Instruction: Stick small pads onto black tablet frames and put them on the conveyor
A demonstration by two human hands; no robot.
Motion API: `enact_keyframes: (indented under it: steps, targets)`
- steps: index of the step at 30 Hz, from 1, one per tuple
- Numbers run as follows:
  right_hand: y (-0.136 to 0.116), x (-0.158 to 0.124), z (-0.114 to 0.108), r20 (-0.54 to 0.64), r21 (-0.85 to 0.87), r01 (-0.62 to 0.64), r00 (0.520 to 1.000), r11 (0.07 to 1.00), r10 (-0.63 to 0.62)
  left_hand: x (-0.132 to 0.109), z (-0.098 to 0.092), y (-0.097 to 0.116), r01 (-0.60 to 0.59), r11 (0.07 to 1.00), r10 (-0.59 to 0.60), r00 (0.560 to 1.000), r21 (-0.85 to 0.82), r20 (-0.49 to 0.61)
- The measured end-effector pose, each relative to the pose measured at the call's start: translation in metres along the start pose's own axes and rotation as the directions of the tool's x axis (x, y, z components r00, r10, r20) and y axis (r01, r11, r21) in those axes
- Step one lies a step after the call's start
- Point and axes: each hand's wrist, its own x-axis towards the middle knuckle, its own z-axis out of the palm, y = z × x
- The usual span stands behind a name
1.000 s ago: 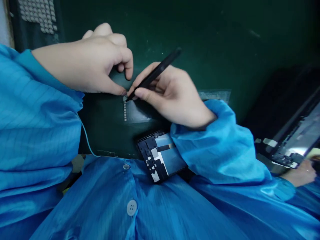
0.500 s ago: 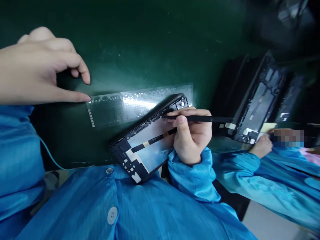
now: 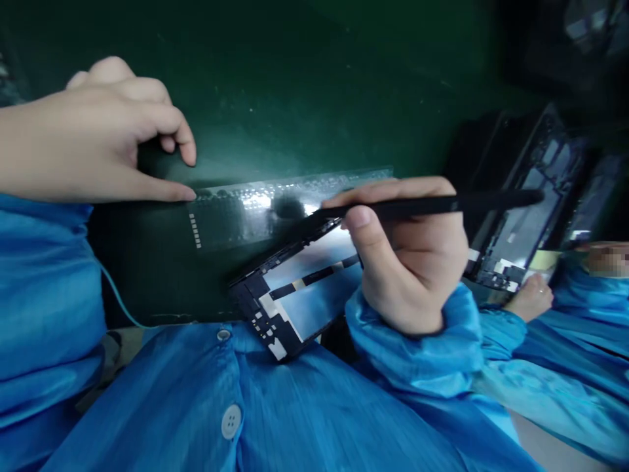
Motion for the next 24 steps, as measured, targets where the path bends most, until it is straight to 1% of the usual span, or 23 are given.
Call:
enact_keyframes:
  steps: [1,2,3,4,5,6,7,9,13,17,19,20,22,23,24]
  targets:
    - [-0.005,0.014,0.009,0.113,0.042,0.045,0.992,0.998,-0.049,0.0,-0.002,0.007,-0.011,1.0,0.011,1.0,0.029,0.015]
    - [-0.008,0.027,0.02,0.234,0.081,0.089,0.966,0.993,-0.105,0.0,-0.004,0.013,-0.015,0.998,0.013,0.999,0.056,0.038]
    - [-0.008,0.039,0.033,0.339,0.116,0.133,0.926,0.984,-0.165,0.001,-0.006,0.019,-0.006,0.997,0.001,0.998,0.075,0.068]
    - [-0.006,0.048,0.046,0.415,0.148,0.169,0.884,0.974,-0.217,0.001,-0.008,0.024,0.016,0.996,-0.024,0.995,0.082,0.095]
    - [-0.003,0.055,0.058,0.46,0.175,0.189,0.852,0.966,-0.25,0.001,-0.009,0.028,0.032,0.996,-0.042,0.992,0.085,0.117]
    - [0.002,0.06,0.069,0.485,0.194,0.188,0.835,0.963,-0.26,0.001,-0.01,0.031,0.042,0.996,-0.052,0.99,0.085,0.129]
    - [0.007,0.062,0.078,0.497,0.206,0.174,0.829,0.963,-0.256,0.001,-0.01,0.033,0.047,0.995,-0.058,0.989,0.082,0.134]
    - [0.015,0.062,0.087,0.502,0.229,0.128,0.834,0.965,-0.23,0.002,-0.009,0.035,0.055,0.996,-0.064,0.988,0.071,0.137]
    - [0.02,0.058,0.083,0.5,0.246,0.08,0.843,0.966,-0.197,0.004,-0.007,0.035,0.074,0.995,-0.084,0.986,0.071,0.145]
    - [0.015,0.062,0.083,0.515,0.191,0.123,0.832,0.974,-0.206,0.004,-0.007,0.035,0.094,0.995,-0.099,0.984,0.045,0.145]
    - [0.015,0.068,0.086,0.518,0.189,0.117,0.832,0.975,-0.2,0.004,-0.007,0.035,0.106,0.994,-0.109,0.984,0.027,0.139]
    - [0.016,0.07,0.086,0.528,0.219,0.086,0.827,0.972,-0.192,0.004,-0.007,0.035,0.111,0.993,-0.115,0.984,0.034,0.138]
    - [0.018,0.072,0.081,0.545,0.321,-0.038,0.824,0.946,-0.152,0.005,-0.007,0.036,0.123,0.99,-0.132,0.981,0.072,0.14]
    - [0.019,0.071,0.075,0.537,0.372,-0.113,0.836,0.921,-0.114,0.006,-0.007,0.037,0.129,0.987,-0.142,0.98,0.097,0.142]
    - [0.019,0.067,0.066,0.505,0.415,-0.179,0.861,0.892,-0.062,0.006,-0.007,0.037,0.134,0.984,-0.15,0.978,0.116,0.143]
